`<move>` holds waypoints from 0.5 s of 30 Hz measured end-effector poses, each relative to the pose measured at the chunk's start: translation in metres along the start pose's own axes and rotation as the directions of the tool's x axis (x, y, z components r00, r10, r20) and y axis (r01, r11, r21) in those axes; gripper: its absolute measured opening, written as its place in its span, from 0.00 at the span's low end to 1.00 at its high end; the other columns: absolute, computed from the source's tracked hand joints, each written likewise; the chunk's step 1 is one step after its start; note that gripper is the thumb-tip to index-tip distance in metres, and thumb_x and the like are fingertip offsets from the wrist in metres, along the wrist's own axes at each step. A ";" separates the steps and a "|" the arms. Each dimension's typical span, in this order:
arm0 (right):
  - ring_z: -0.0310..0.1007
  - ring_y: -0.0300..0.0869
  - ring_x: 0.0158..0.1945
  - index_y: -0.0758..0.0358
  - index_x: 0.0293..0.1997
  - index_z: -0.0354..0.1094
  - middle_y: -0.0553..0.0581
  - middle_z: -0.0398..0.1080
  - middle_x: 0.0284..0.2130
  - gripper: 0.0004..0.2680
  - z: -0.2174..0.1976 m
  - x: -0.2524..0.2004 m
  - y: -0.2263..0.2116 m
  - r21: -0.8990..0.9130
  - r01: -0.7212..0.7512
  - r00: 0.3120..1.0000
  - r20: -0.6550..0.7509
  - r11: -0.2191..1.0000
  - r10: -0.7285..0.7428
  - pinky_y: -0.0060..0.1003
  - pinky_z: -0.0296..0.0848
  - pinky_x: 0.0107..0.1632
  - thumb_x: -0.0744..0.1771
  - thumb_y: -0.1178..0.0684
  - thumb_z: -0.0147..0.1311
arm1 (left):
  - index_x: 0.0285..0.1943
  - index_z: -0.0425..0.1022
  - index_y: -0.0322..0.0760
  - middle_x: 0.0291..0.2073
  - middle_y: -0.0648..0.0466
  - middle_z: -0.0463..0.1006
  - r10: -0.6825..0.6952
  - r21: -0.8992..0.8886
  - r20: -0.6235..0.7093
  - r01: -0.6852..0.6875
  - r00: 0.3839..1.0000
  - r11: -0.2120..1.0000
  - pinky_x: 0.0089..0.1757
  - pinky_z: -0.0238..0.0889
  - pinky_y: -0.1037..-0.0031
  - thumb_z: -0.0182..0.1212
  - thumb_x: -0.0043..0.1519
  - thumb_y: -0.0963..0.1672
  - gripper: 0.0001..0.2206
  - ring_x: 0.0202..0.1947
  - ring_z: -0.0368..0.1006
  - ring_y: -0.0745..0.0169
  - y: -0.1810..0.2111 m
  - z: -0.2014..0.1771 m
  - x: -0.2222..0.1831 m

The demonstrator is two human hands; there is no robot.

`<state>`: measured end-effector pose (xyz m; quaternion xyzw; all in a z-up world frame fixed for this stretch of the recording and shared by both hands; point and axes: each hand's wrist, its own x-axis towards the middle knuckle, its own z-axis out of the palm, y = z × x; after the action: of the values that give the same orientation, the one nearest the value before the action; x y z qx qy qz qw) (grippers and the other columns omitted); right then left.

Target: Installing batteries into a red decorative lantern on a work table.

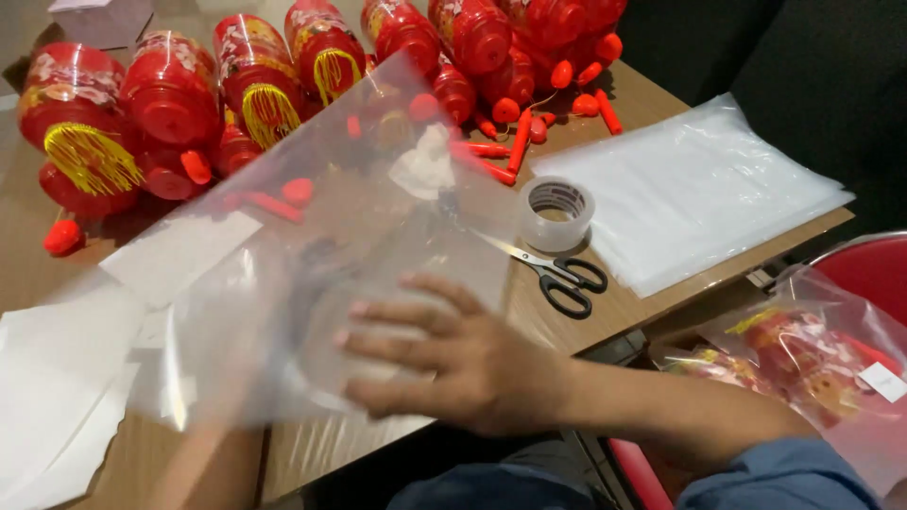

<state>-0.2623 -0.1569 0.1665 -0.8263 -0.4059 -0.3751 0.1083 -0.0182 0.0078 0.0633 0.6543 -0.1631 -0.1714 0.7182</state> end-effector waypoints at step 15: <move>0.72 0.56 0.52 0.60 0.55 0.69 0.63 0.72 0.50 0.14 0.061 -0.022 0.029 0.528 -0.350 0.699 0.697 0.774 -0.160 0.47 0.66 0.53 0.70 0.43 0.44 | 0.54 0.71 0.37 0.47 0.45 0.74 -0.328 -0.441 -0.094 0.256 0.940 0.860 0.48 0.70 0.47 0.53 0.61 0.50 0.17 0.44 0.76 0.36 0.000 -0.110 -0.002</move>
<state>-0.2166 -0.1586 0.1120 -0.8411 -0.4693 0.1355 0.2322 0.0301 0.1059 0.0532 0.5124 0.0394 -0.2548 0.8191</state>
